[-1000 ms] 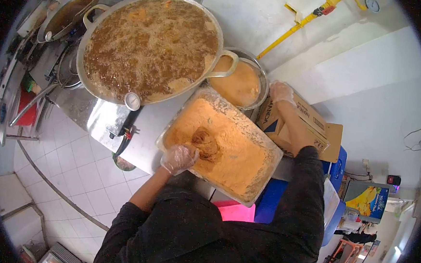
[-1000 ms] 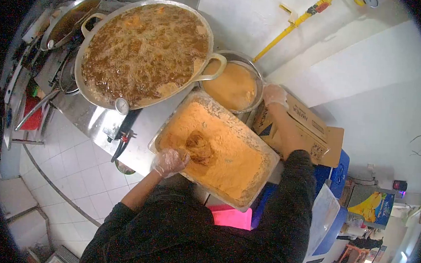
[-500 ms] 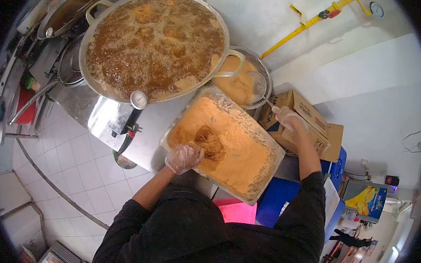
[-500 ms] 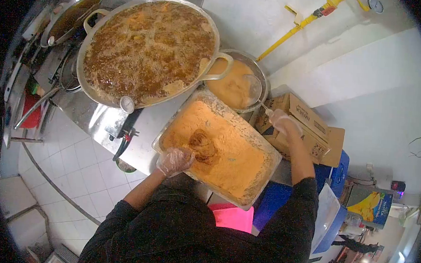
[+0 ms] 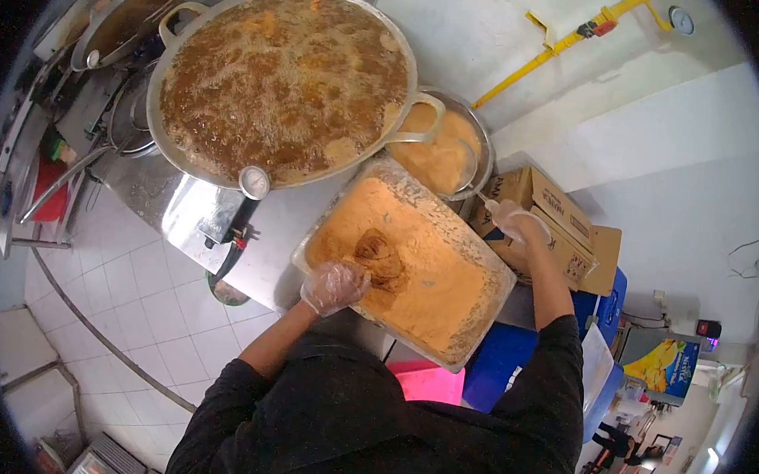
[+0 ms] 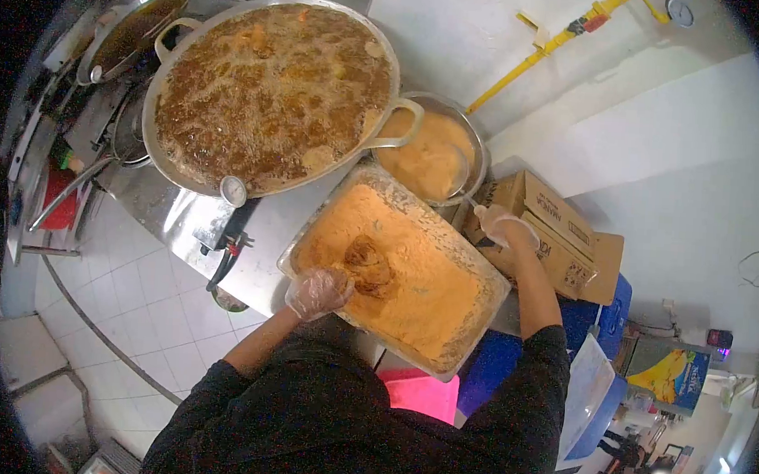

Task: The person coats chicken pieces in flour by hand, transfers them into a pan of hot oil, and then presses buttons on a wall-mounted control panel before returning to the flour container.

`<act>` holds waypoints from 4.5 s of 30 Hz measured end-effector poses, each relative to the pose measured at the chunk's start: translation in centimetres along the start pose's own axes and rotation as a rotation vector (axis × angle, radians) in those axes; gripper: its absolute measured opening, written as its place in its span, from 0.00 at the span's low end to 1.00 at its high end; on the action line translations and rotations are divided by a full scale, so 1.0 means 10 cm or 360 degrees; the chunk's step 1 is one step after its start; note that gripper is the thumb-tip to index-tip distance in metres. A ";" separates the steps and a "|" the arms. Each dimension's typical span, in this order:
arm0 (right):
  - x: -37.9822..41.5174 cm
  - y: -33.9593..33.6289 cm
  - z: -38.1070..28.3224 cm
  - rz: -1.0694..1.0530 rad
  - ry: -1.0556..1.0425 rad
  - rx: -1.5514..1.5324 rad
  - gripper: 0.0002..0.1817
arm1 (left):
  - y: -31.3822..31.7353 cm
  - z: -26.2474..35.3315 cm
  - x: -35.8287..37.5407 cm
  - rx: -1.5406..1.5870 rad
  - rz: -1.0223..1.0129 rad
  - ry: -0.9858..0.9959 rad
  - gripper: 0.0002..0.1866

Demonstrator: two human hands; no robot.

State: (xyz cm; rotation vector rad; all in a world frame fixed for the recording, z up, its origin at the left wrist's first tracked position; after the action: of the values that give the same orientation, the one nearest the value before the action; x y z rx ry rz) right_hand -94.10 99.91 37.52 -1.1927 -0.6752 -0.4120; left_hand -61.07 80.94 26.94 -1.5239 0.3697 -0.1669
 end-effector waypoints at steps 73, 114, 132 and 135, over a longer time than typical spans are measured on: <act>1.10 0.46 -0.20 0.0457 -0.0013 -0.2424 0.23 | -0.09 -0.10 0.04 0.0307 0.0411 -0.0156 0.09; 2.09 1.39 -0.02 0.0879 -0.0200 -0.0973 0.23 | -0.34 -0.51 0.05 0.1191 0.0638 -0.0733 0.11; -1.04 -1.31 -0.30 0.1329 -0.0630 0.1058 0.13 | -0.31 -0.51 -0.05 0.1142 0.0470 -0.0930 0.13; -0.99 -1.32 -0.06 0.1179 -0.0576 0.1130 0.15 | -0.26 -0.49 -0.07 0.1159 0.0419 -0.0920 0.13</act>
State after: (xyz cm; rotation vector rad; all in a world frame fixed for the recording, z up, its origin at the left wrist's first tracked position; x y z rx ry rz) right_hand -109.44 94.43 40.06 -0.7485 -0.5609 0.6398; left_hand -63.03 76.40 29.62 -0.7396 0.0241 0.3184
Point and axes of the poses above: each hand's wrist, its own x-axis away from the middle knuckle, its own y-axis out of the palm, z = x × y, the point moved 7 cm from there along -x, towards the middle knuckle
